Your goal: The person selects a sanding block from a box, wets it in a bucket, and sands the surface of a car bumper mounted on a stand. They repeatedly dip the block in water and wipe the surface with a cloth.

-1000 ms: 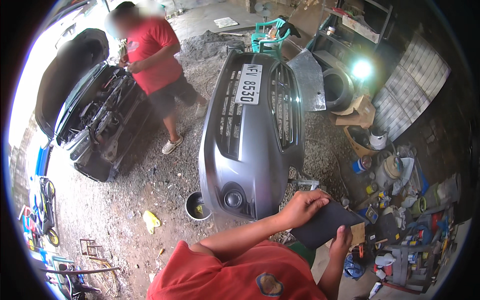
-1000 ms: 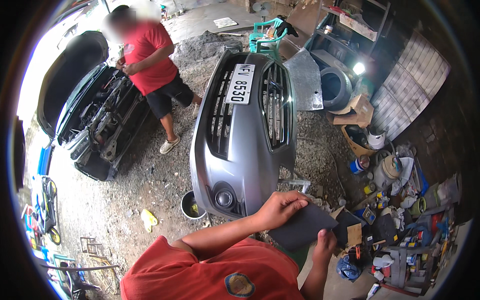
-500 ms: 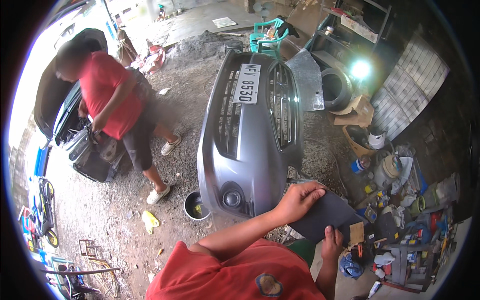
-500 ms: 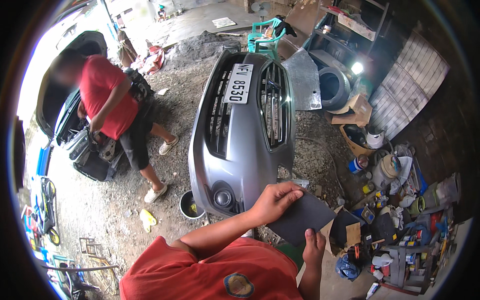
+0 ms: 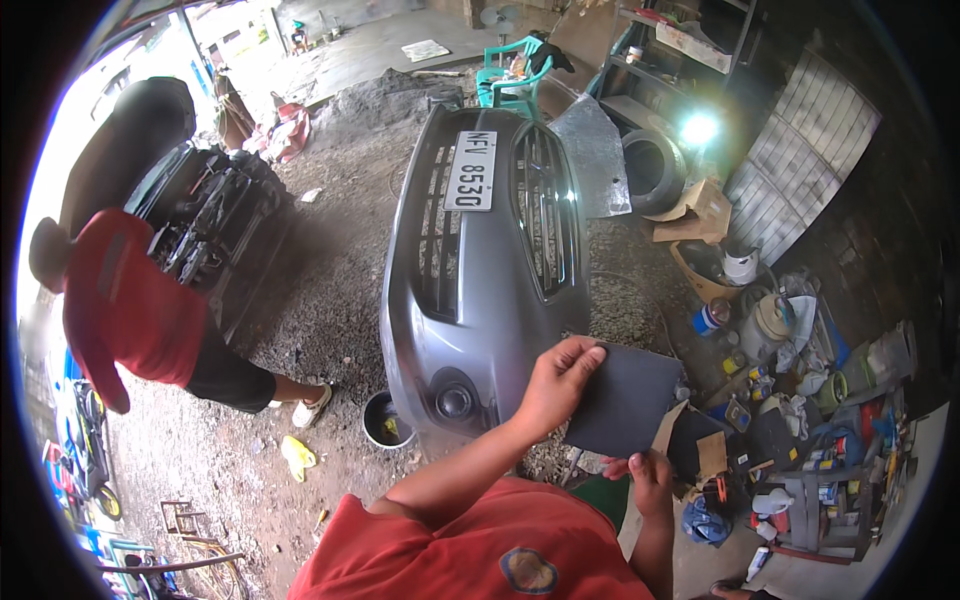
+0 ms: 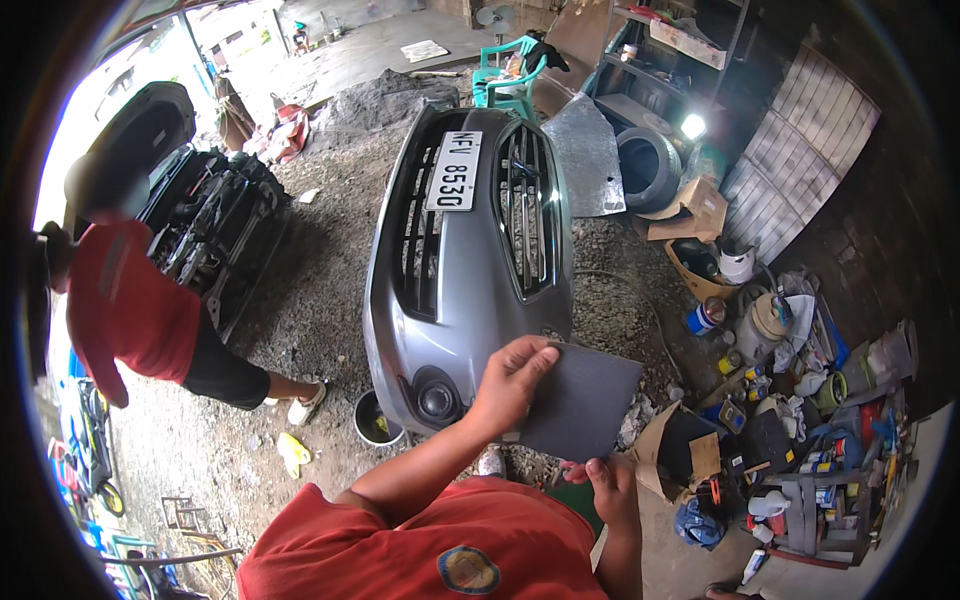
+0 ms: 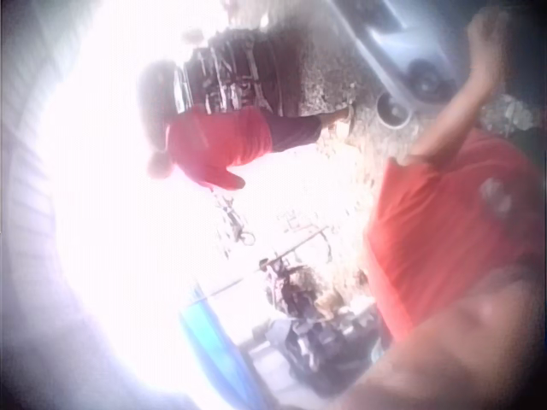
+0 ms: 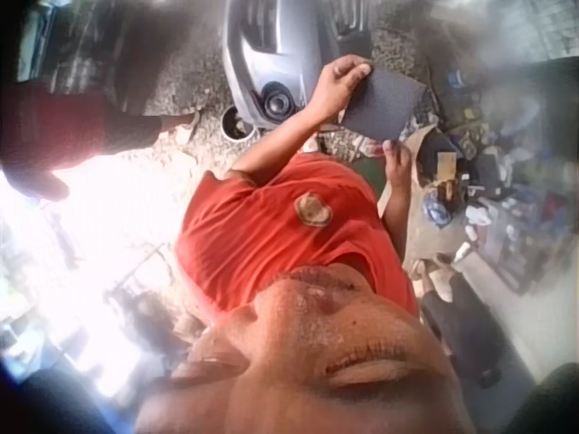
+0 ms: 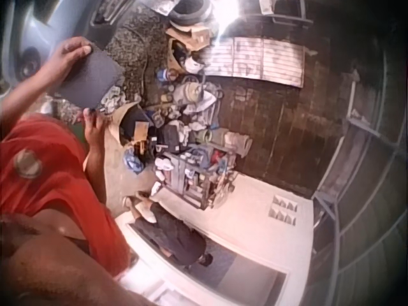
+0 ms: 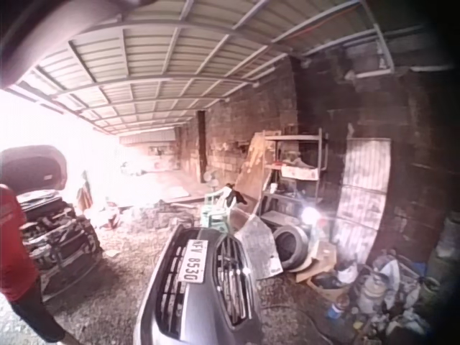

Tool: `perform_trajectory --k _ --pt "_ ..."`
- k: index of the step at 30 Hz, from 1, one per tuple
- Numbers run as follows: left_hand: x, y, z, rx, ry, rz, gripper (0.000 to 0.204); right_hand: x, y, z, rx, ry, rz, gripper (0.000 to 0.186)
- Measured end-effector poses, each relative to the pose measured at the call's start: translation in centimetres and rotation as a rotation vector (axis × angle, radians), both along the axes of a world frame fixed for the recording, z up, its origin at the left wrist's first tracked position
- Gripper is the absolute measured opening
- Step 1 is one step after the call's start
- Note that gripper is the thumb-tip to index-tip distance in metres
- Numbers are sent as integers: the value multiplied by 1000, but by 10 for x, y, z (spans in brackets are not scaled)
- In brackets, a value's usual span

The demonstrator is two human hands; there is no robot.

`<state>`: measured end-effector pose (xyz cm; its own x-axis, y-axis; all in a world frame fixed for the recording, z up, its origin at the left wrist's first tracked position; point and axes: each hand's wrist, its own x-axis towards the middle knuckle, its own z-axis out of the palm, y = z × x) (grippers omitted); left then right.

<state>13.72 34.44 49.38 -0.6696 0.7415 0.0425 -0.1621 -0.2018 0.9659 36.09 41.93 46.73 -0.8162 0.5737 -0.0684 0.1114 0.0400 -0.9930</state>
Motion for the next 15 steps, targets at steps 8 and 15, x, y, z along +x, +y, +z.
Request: perform_trajectory --k 8,15 --pt "-7 -6 -1 54 -316 -68 17 0 -2 -11 -24 130 63 56" --pt "9 -5 12 258 -735 -241 45 -2 -10 -19 -304 231 -4 51"
